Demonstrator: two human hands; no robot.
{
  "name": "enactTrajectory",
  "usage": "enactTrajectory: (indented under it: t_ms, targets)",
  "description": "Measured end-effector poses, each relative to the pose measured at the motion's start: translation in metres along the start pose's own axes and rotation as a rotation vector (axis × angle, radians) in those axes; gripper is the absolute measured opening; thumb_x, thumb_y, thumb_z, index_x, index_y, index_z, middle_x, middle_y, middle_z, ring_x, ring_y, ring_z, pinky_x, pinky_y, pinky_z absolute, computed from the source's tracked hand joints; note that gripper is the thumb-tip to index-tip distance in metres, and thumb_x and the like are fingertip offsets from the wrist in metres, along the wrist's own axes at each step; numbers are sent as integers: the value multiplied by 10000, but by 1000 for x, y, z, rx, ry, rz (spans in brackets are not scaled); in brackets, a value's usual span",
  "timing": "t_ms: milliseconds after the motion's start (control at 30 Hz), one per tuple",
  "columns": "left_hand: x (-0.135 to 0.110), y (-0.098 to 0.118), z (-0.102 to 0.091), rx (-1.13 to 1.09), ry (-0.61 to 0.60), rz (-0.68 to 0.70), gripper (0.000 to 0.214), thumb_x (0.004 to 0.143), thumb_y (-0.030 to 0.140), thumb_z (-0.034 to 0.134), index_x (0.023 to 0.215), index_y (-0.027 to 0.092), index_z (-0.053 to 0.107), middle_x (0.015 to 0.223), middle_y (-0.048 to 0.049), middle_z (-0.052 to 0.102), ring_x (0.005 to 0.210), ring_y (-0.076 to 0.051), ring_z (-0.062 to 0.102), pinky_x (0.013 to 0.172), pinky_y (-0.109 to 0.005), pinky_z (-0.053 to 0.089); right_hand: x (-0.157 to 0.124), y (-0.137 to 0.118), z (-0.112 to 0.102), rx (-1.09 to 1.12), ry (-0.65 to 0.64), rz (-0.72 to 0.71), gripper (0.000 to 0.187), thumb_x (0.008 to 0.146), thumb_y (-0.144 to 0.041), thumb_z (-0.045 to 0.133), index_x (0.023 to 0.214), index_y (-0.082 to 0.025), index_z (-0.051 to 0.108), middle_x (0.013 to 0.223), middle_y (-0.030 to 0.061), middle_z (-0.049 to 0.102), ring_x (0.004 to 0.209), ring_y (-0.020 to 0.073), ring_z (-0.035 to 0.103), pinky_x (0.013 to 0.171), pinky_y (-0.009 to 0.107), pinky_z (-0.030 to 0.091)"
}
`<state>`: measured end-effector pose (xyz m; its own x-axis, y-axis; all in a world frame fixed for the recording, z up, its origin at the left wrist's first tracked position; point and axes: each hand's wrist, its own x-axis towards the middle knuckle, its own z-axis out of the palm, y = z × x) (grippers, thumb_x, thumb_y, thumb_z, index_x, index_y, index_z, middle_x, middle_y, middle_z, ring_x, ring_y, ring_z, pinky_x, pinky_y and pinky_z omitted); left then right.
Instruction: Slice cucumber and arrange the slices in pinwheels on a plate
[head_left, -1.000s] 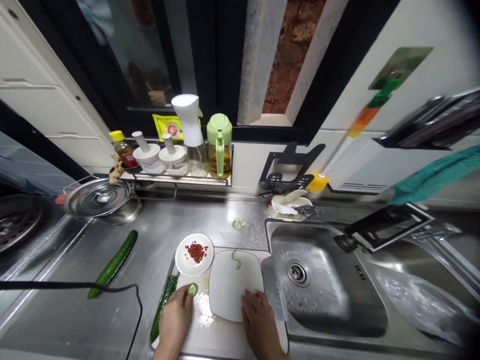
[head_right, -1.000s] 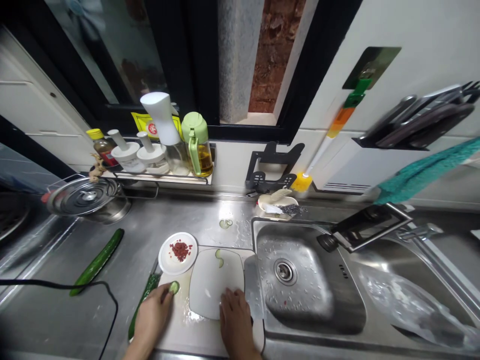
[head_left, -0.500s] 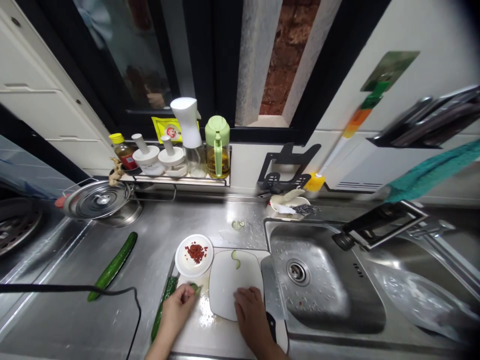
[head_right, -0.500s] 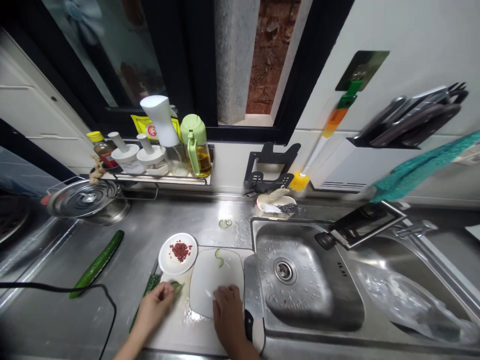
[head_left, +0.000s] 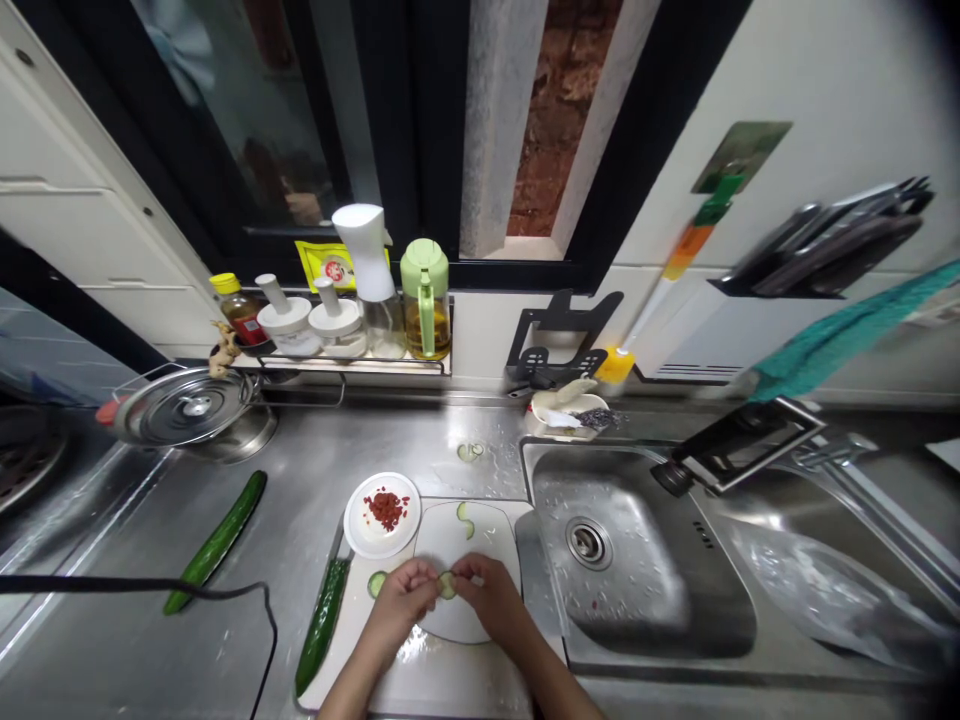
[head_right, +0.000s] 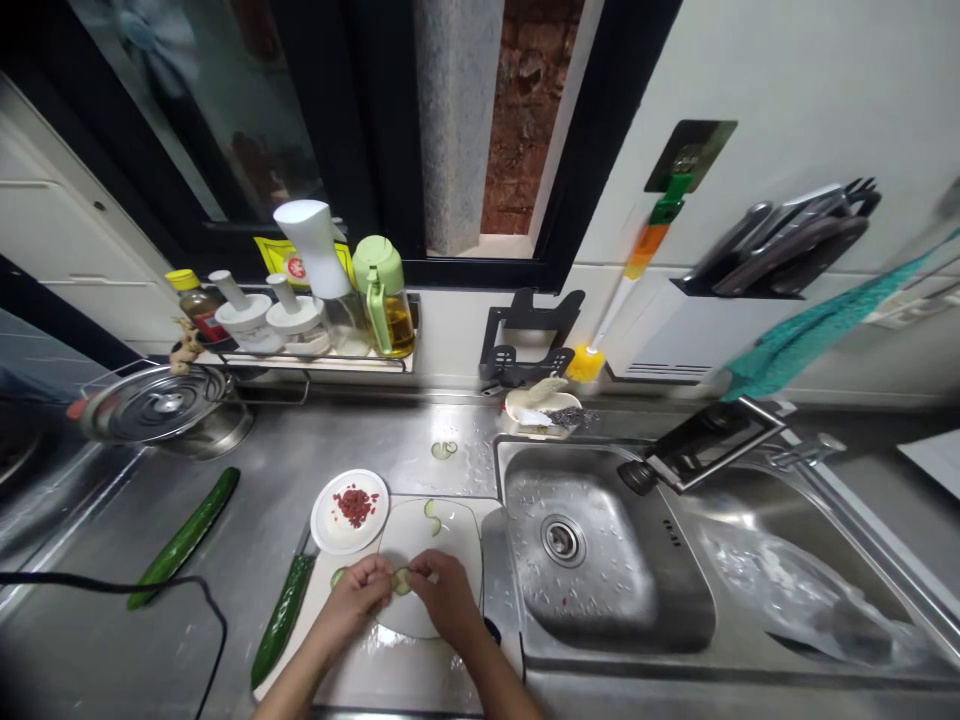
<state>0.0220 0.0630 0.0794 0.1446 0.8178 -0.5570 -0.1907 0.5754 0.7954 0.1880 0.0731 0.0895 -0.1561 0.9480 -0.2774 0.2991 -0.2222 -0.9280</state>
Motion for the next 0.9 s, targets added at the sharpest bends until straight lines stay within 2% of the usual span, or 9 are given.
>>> enactTrajectory:
  t_ms: [100, 200, 300, 400, 500, 600, 767, 833, 900]
  targets:
    - [3, -9, 9, -179, 25, -93, 470, 575, 546, 794, 710, 156, 570, 487, 57, 534, 424, -34, 412, 439, -162, 194, -2, 0, -6, 14, 8, 11, 118, 713, -299, 593, 681, -195, 638, 695, 7, 630, 725, 181, 579, 708, 296, 433]
    - [3, -12, 19, -289, 71, -270, 509, 622, 588, 767, 796, 148, 577, 570, 18, 607, 422, -37, 463, 416, -143, 210, -4, -1, -11, 19, -1, 13, 130, 714, -320, 616, 683, -198, 650, 703, 4, 636, 728, 176, 579, 698, 288, 426]
    - [0, -6, 26, -332, 51, -433, 435, 706, 512, 746, 846, 132, 588, 583, -1, 628, 381, -23, 436, 385, -127, 210, -5, -4, -16, 17, -18, 6, 160, 708, -359, 646, 674, -202, 658, 701, 4, 647, 727, 177, 585, 693, 285, 425]
    - [-1, 1, 30, -415, 20, -480, 295, 731, 347, 763, 846, 130, 602, 561, 11, 617, 393, -24, 470, 387, -108, 262, -6, -7, -22, -21, -31, -1, 162, 708, -363, 643, 694, -205, 677, 723, 10, 668, 733, 180, 593, 697, 289, 426]
    - [1, 4, 29, -491, 3, -424, 244, 670, 185, 798, 839, 117, 635, 556, 22, 612, 417, -16, 492, 421, -98, 327, -6, -10, -29, -78, -45, -2, 158, 723, -344, 619, 728, -207, 697, 747, 18, 686, 743, 182, 601, 696, 289, 427]
    - [7, 2, 27, -477, 21, -355, 321, 586, 124, 833, 867, 110, 678, 559, 30, 614, 419, -6, 480, 428, -101, 332, -4, -11, -35, -115, -66, -2, 175, 744, -344, 596, 738, -203, 700, 744, 18, 692, 737, 179, 611, 678, 276, 430]
    - [21, 2, 22, -252, 126, -224, 354, 505, 242, 859, 794, 128, 689, 565, 23, 632, 430, -31, 481, 426, -142, 291, 7, -5, -40, -184, -46, 25, 154, 751, -273, 564, 718, -189, 688, 730, 21, 696, 727, 173, 624, 659, 254, 437]
    - [28, 3, 22, -116, 145, -126, 327, 508, 297, 832, 747, 133, 680, 518, 38, 599, 429, -43, 463, 432, -160, 275, 15, -2, -41, -238, -23, 42, 140, 744, -232, 558, 705, -183, 683, 718, 24, 698, 706, 169, 623, 643, 249, 432]
    - [35, 5, 23, 18, 174, -10, 274, 542, 317, 779, 724, 141, 673, 501, 46, 582, 452, -59, 470, 471, -176, 316, 25, 0, -42, -309, 4, 59, 131, 740, -212, 564, 688, -183, 681, 703, 26, 699, 686, 170, 621, 623, 250, 418]
